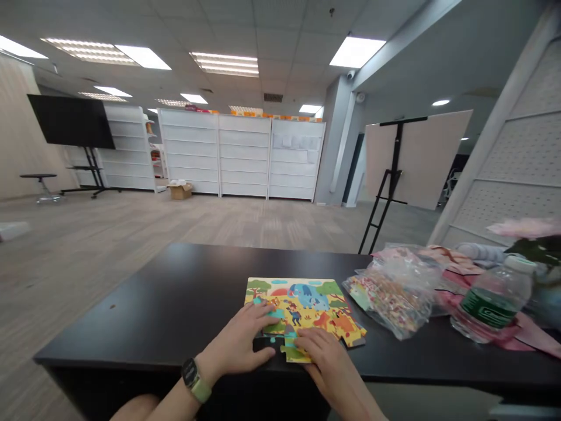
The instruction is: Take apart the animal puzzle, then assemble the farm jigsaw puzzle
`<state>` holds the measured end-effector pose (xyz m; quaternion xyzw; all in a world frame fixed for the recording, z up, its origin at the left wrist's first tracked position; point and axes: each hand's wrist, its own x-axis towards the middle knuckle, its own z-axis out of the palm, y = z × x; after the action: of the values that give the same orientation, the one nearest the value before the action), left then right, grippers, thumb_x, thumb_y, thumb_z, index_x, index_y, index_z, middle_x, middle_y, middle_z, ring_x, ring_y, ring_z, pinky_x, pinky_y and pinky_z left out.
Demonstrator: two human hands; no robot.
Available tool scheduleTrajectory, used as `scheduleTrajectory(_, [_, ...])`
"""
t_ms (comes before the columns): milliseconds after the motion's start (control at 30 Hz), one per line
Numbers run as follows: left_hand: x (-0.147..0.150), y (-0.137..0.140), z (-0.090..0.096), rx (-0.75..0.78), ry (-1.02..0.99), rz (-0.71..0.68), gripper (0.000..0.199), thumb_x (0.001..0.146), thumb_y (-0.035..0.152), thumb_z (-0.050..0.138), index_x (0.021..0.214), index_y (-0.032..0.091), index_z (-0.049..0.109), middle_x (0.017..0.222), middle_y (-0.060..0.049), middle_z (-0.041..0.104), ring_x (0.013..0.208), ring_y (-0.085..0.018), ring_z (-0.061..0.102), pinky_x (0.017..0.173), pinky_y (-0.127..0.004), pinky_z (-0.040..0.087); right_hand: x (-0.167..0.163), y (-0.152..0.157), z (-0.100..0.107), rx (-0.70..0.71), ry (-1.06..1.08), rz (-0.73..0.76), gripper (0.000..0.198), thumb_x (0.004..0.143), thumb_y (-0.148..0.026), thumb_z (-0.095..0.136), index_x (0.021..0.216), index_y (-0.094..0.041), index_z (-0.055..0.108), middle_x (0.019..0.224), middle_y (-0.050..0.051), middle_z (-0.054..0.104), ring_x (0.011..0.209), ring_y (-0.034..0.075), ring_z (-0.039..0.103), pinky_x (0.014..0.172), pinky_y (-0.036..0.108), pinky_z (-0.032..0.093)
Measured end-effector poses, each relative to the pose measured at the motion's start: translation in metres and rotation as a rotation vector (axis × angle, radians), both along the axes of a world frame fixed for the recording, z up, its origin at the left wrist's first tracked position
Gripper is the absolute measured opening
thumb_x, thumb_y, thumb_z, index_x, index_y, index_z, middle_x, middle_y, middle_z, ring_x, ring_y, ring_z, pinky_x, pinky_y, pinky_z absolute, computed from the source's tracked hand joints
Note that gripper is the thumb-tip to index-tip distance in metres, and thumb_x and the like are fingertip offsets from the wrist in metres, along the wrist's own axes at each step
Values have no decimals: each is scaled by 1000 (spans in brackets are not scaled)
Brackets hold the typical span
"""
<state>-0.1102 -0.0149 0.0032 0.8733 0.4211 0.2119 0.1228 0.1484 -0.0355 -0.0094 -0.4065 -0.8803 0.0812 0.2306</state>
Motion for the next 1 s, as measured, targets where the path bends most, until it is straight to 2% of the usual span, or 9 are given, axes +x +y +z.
scheduleTrajectory(100, [-3,-4,-3,-28,6,26,56,84,37,74,137,33,58,152,-5,50,140,-30,44,118,-50,33,-1,3,-5,48,55,0,44,87,-1,53,119,-26,68,114,4,72,106,23,66,94,40,56])
scheduleTrajectory(300, [-1,0,-7,-14,-31,76,42,96,27,59,136,37,56,146,-3,53,134,-26,48,112,-44,39,9,13,-26,134,270,-6,27,96,-14,57,119,-23,67,116,5,74,108,23,69,96,35,56])
scheduleTrajectory(400, [2,0,-6,-10,-34,107,36,94,29,61,129,33,59,142,-5,55,132,-28,49,110,-46,40,11,10,-20,100,240,77,27,94,-12,59,117,-22,68,114,6,74,106,22,69,95,35,56])
scheduleTrajectory(500, [5,-2,-3,-8,-12,159,32,92,36,63,123,31,60,141,-5,56,134,-32,45,107,-51,40,8,3,-6,34,165,112,38,86,-1,60,113,-25,71,113,4,73,105,23,67,94,38,55])
scheduleTrajectory(600, [7,-3,-2,-12,23,174,41,87,38,68,126,31,57,150,-5,50,144,-36,33,114,-59,29,3,-3,3,-14,158,138,52,79,7,54,112,-29,71,110,2,72,104,22,66,94,37,55])
scheduleTrajectory(667, [7,-2,-2,-27,27,153,43,86,36,69,126,30,56,152,-5,48,147,-35,29,118,-59,23,1,-3,1,3,248,148,51,84,5,50,116,-29,69,112,3,70,107,20,65,96,35,55])
scheduleTrajectory(833, [8,-2,-3,-21,13,115,33,90,33,64,121,30,57,143,-5,55,140,-29,41,118,-54,27,0,9,-17,150,509,14,38,99,-11,46,128,-31,62,120,4,69,112,18,65,99,31,55])
scheduleTrajectory(900, [8,-4,-3,0,-3,124,38,89,31,65,125,28,56,141,-6,56,138,-29,43,118,-53,28,0,11,-22,157,507,21,37,100,-14,49,130,-33,61,121,3,70,113,18,66,99,30,55])
scheduleTrajectory(1000, [8,-7,-5,37,-29,118,66,84,26,70,144,29,43,150,-9,49,142,-30,39,118,-56,26,-1,10,-22,150,477,79,37,99,-16,51,131,-33,61,121,2,70,113,18,66,101,32,54])
